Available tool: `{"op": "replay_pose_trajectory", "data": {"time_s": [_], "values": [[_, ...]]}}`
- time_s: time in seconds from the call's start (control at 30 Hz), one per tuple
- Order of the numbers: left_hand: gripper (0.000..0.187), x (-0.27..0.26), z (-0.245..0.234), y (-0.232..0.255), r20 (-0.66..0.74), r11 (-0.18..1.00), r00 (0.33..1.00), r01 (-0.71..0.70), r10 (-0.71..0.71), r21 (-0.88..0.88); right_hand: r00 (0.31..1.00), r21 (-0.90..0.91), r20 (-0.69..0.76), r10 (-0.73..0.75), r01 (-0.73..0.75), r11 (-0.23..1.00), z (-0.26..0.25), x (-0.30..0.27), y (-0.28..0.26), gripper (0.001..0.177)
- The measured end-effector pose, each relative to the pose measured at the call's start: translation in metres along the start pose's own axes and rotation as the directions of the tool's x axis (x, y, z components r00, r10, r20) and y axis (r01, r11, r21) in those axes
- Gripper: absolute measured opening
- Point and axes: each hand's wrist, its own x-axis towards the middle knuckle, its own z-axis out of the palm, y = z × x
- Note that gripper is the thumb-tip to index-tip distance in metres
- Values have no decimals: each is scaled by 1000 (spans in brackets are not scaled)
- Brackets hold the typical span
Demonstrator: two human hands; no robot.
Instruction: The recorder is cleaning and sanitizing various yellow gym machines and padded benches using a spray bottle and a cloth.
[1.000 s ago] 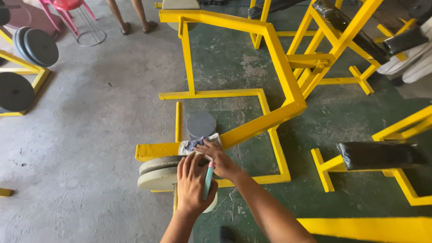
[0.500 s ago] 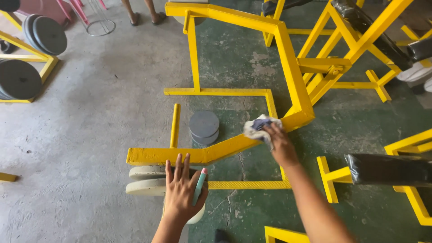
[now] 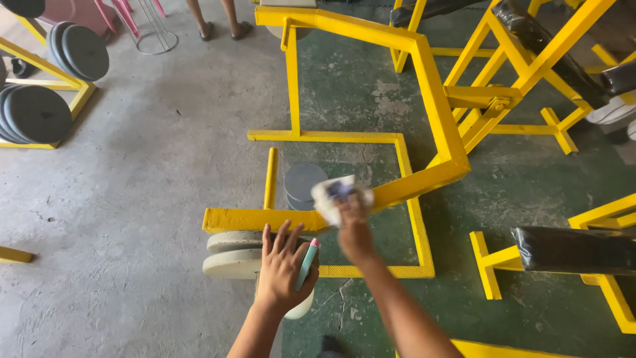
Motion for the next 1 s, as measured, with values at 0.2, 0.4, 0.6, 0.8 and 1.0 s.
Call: {"op": "replay_pose_trajectory", "data": {"time_s": [0.2, 0.4, 0.6, 0.8, 1.0], "values": [[48, -11, -46, -1, -58, 969, 998, -16, 1, -245, 866, 151, 280, -413, 385, 910, 30, 12, 22, 69], [39, -20, -75, -28, -52, 975, 993, 96, -108, -201, 794, 666, 607, 6, -513, 542, -16, 31, -68, 55], [53, -31, -73, -64, 60, 912, 960, 278, -273, -303, 907, 330, 420, 26, -179, 927, 56, 65, -110, 41], [51, -42, -59, -87, 68, 832, 966, 249, -249, -496, 481, 433, 432, -763, 632, 643, 117, 88, -153, 60], [51, -25, -67, -72, 225, 787, 874, 485, -430, -381, 227, 235, 820, -525, 703, 671, 104, 89, -131, 53]]}}
